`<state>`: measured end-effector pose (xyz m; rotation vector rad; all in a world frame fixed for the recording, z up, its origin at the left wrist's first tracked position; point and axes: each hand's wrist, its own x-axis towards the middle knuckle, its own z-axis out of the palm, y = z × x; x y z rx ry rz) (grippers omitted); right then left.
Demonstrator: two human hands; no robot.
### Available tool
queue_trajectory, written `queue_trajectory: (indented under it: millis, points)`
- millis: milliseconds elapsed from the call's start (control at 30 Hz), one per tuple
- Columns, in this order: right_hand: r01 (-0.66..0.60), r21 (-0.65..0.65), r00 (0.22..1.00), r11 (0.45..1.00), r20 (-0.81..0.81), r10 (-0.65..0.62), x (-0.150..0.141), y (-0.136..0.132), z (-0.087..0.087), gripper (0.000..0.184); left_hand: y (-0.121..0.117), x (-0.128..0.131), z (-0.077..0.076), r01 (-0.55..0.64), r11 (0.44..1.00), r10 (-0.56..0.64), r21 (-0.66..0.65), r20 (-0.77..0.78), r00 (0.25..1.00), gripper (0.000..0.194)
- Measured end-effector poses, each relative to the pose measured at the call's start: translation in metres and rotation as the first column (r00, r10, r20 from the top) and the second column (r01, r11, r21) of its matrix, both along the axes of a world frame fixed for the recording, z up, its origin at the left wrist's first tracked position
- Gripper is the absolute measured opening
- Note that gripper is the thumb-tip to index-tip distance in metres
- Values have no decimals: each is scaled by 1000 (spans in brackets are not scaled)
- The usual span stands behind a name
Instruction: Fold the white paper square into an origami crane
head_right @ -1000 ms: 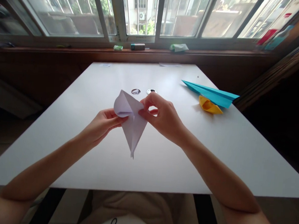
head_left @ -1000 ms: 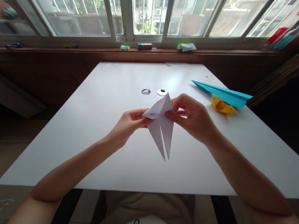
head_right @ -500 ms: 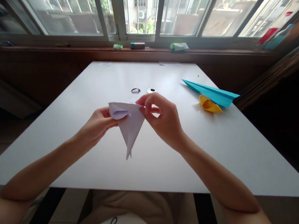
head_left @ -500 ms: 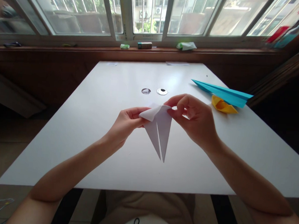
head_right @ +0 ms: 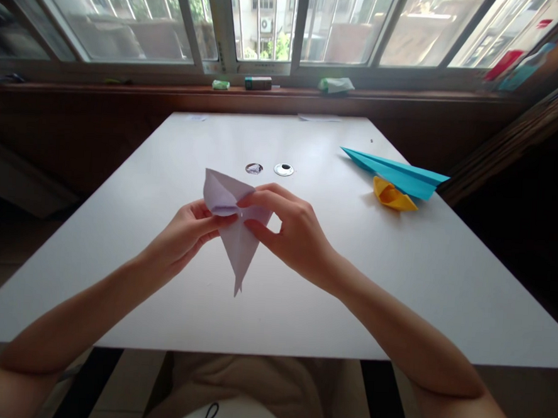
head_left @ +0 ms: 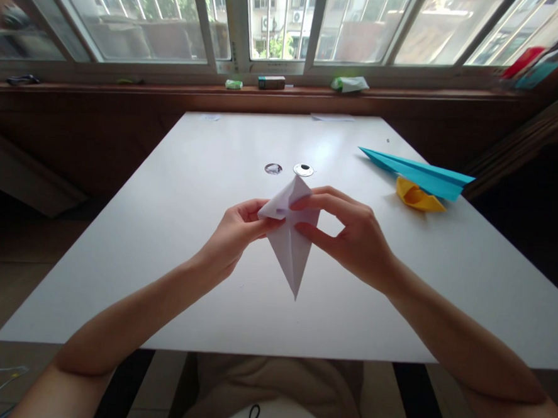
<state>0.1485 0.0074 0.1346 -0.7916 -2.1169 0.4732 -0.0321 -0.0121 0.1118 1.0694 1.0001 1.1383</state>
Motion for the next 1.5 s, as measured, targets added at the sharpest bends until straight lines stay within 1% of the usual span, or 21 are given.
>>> queue_trajectory:
  millis: [133,300,467,667,733,933,1167,1267,1367,1500]
  points:
    - [7,10,1000,1000,3,-7,0,-1,0,26,0,3,-4,70,997,-69,-18,35,997,28]
    - [-18,28,1000,999,4,18,-1,-2,1,22,1,5,-6,84,996,-84,-10,44,995,26]
    - [-25,99,999,995,36,21,-3,-3,-1,18,0,7,-7,42,999,-42,9,23,999,27]
    - [65,221,997,973,28,-73,-6,-5,-8,5,-6,11,-5,-46,998,47,33,-38,998,18]
    - [76,240,997,968,2,-78,-7,-5,-9,6,-9,13,-4,-58,997,61,51,-43,997,16]
    - [107,250,994,962,-22,-105,-7,-6,-8,11,-14,16,0,-55,996,56,74,-21,998,13]
    - [139,226,990,964,-7,-141,-8,-9,-6,10,-17,17,-1,-61,995,64,85,-35,997,17]
    - [149,219,989,964,-13,-150,-7,-9,-4,8,-17,15,-1,-33,993,35,110,-18,999,16]
    - [163,213,987,963,-23,-161,-4,-9,-1,6,-16,14,0,20,992,-20,121,-1,1000,15]
    - [180,176,983,968,-9,-182,-2,-10,2,6,-14,14,1,55,990,-53,128,-18,998,19]
